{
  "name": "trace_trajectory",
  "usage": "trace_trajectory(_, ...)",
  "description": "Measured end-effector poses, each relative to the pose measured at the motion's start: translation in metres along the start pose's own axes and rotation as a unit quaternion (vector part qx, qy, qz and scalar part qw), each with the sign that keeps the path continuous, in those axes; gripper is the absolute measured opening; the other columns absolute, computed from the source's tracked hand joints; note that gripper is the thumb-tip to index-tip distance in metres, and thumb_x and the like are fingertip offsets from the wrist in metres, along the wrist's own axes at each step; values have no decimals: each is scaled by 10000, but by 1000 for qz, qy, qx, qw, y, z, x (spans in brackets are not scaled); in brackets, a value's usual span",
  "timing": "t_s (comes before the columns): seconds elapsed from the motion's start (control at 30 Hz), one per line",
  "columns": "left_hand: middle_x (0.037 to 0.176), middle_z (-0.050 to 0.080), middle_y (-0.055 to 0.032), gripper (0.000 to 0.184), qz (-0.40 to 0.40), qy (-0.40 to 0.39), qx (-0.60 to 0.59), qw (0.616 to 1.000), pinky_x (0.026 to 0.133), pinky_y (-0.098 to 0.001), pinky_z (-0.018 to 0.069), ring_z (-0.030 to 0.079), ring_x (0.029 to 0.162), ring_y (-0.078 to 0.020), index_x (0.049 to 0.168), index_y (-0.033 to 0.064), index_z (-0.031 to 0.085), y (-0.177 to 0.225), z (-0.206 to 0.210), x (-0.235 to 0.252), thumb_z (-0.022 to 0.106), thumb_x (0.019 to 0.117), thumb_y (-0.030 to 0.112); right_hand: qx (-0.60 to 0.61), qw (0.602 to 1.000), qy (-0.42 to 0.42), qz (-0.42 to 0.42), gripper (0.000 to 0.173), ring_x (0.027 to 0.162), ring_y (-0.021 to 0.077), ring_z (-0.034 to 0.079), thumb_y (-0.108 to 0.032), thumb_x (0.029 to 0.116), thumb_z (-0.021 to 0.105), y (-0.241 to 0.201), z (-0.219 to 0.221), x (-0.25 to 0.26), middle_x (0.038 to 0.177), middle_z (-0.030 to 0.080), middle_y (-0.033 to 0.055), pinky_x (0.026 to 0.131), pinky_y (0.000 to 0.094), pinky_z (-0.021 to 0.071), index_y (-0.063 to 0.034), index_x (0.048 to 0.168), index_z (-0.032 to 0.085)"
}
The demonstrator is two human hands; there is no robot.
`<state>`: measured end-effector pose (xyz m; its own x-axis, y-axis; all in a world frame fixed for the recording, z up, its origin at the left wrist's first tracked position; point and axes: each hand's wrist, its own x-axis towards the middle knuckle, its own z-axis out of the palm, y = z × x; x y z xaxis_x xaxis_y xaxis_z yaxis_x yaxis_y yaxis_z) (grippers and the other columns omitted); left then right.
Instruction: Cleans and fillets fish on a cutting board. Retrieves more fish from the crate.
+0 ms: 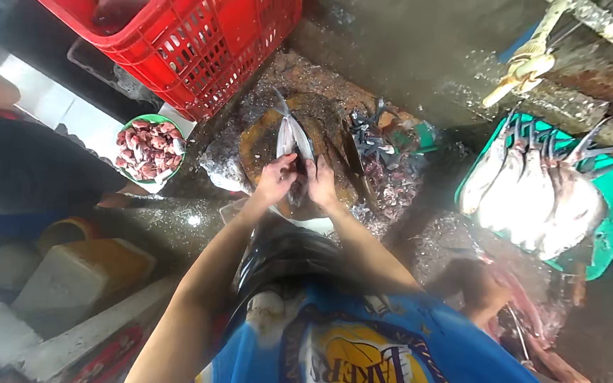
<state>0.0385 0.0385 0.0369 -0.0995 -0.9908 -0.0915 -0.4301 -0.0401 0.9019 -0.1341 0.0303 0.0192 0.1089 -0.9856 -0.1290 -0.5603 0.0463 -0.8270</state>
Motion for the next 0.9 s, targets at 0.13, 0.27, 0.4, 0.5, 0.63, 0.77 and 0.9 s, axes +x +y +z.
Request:
trace_trajectory(0.13, 1157, 718, -164, 420, -77, -66, 81, 992, 923, -535, 572, 709, 1050, -287, 1289, 47, 647, 26, 3, -17, 722, 890, 156, 8, 1000, 11, 17, 653, 841, 288, 705, -611, 1073, 266, 0, -2, 4, 940, 682, 145, 716, 524, 585, -73, 1297, 561)
trace_trajectory(0.27, 1049, 733, -147, 358, -49, -109, 112, 987, 892, -527, 580, 715, 985, -277, 1144, 44, 702, 18, -1, -8, 795, 831, 191, -3, 1000, -19, 13, 599, 940, 333, 717, -530, 1095, 319, -2, 0, 5, 1013, 709, 185, 808, 567, 579, -43, 1323, 583)
trace_trajectory(0.4, 1041, 731, -168, 309, -9, -150, 138, 979, 932, -500, 567, 711, 1004, -284, 1081, 9, 719, 8, -2, -4, 801, 849, 196, -3, 999, -32, 40, 608, 1112, 375, 680, -503, 1100, 332, -5, 5, 6, 1156, 699, 230, 964, 601, 525, -20, 1388, 563)
trace_trajectory(0.5, 1030, 726, -186, 312, -12, -184, 146, 972, 929, -496, 563, 706, 1004, -299, 1074, -17, 715, 3, -3, -6, 791, 865, 202, 16, 996, -50, 74, 591, 1190, 375, 648, -476, 1105, 344, -5, 9, 3, 1228, 683, 235, 1037, 597, 486, -14, 1396, 570)
trace_trajectory(0.63, 1037, 714, -198, 302, -14, -229, 166, 959, 946, -503, 543, 690, 1018, -316, 1073, -36, 703, -1, -3, -11, 758, 903, 208, 41, 993, -56, 94, 521, 1118, 346, 673, -409, 1110, 381, -6, 16, -2, 1136, 702, 229, 1010, 557, 509, 16, 1264, 641)
trace_trajectory(0.77, 1040, 726, -186, 283, 19, -192, 137, 972, 951, -482, 548, 702, 1018, -290, 1109, -33, 701, -22, 9, -22, 681, 942, 194, 6, 994, -74, 81, 553, 1141, 334, 673, -426, 1106, 377, -2, 19, -1, 1146, 706, 232, 1041, 527, 504, 32, 1264, 643)
trace_trajectory(0.9, 1097, 733, -185, 266, 40, -122, 140, 982, 1008, -490, 536, 701, 1068, -301, 1168, -7, 704, -31, 29, -43, 652, 974, 168, -77, 989, -120, 50, 606, 1091, 360, 685, -497, 1091, 406, -1, 12, -1, 1107, 712, 236, 987, 564, 528, 31, 1223, 672)
